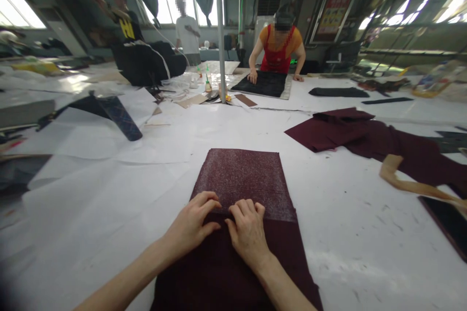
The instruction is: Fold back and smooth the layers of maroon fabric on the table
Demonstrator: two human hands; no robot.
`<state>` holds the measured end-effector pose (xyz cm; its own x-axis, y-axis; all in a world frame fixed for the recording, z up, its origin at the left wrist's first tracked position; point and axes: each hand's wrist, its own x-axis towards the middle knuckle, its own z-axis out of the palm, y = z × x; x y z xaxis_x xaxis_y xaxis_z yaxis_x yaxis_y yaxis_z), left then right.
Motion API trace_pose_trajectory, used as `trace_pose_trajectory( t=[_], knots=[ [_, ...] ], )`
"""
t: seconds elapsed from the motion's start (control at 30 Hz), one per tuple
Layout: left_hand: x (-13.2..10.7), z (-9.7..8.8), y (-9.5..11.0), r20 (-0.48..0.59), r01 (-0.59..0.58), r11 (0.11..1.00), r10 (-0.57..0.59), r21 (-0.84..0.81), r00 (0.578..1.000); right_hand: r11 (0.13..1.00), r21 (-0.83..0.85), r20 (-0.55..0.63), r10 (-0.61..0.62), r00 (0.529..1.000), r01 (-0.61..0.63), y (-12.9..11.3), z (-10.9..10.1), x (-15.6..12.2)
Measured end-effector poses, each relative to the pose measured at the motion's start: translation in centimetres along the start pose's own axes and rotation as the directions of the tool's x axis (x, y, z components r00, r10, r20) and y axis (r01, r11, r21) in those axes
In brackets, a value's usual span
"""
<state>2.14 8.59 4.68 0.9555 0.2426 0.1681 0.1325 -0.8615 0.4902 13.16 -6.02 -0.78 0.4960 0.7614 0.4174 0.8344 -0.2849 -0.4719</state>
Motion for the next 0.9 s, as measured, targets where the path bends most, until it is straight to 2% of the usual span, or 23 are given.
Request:
trace_pose_trajectory(
  t=[0.13,0.27,0.33,0.4,0.47,0.6,0.67,0.8,0.9],
  knots=[
    [1.0,1.0,-1.2,0.088,-0.074,0.991,0.064,0.108,0.994,0.999,0.050,0.010,-0.005,1.000,0.004,0.2,0.4,0.1],
    [0.9,1.1,-1.6,0.115,-0.084,0.983,0.065,0.165,0.991,0.996,0.094,0.050,-0.002,0.999,-0.002,0.1,0.2,0.3],
    [0.9,0.8,-1.4,0.122,-0.091,0.974,0.066,0.205,0.990,0.992,0.116,0.072,-0.065,0.995,0.057,-0.1,-0.1,0.2],
    [1.0,0.4,-1.0,0.127,-0.111,0.963,0.082,0.245,0.989,0.978,0.124,0.091,-0.177,0.980,0.165,-0.3,-0.3,-0.2],
    [1.1,-0.1,-0.5,0.152,-0.174,0.947,0.137,0.269,0.979,0.960,0.121,0.102,-0.266,0.959,0.253,-0.5,-0.4,-0.5],
    [1.2,-1.4,-0.5,0.260,-0.307,0.901,0.231,0.306,0.938,0.958,0.146,0.069,-0.259,0.963,0.247,-0.3,-0.1,-0.7],
    [1.0,-2.1,-1.3,0.263,-0.305,0.875,0.215,0.376,0.941,0.960,0.174,0.057,-0.233,0.971,0.220,0.0,0.1,-0.5],
    [0.2,-3.6,-3.5,0.193,-0.249,0.801,0.169,0.545,0.967,0.958,0.201,0.056,-0.221,0.974,0.206,0.2,0.2,-0.3],
    [-0.5,-4.6,-4.4,0.169,-0.196,0.766,0.115,0.613,0.979,0.959,0.190,0.058,-0.224,0.973,0.210,0.1,0.1,-0.3]
  ],
)
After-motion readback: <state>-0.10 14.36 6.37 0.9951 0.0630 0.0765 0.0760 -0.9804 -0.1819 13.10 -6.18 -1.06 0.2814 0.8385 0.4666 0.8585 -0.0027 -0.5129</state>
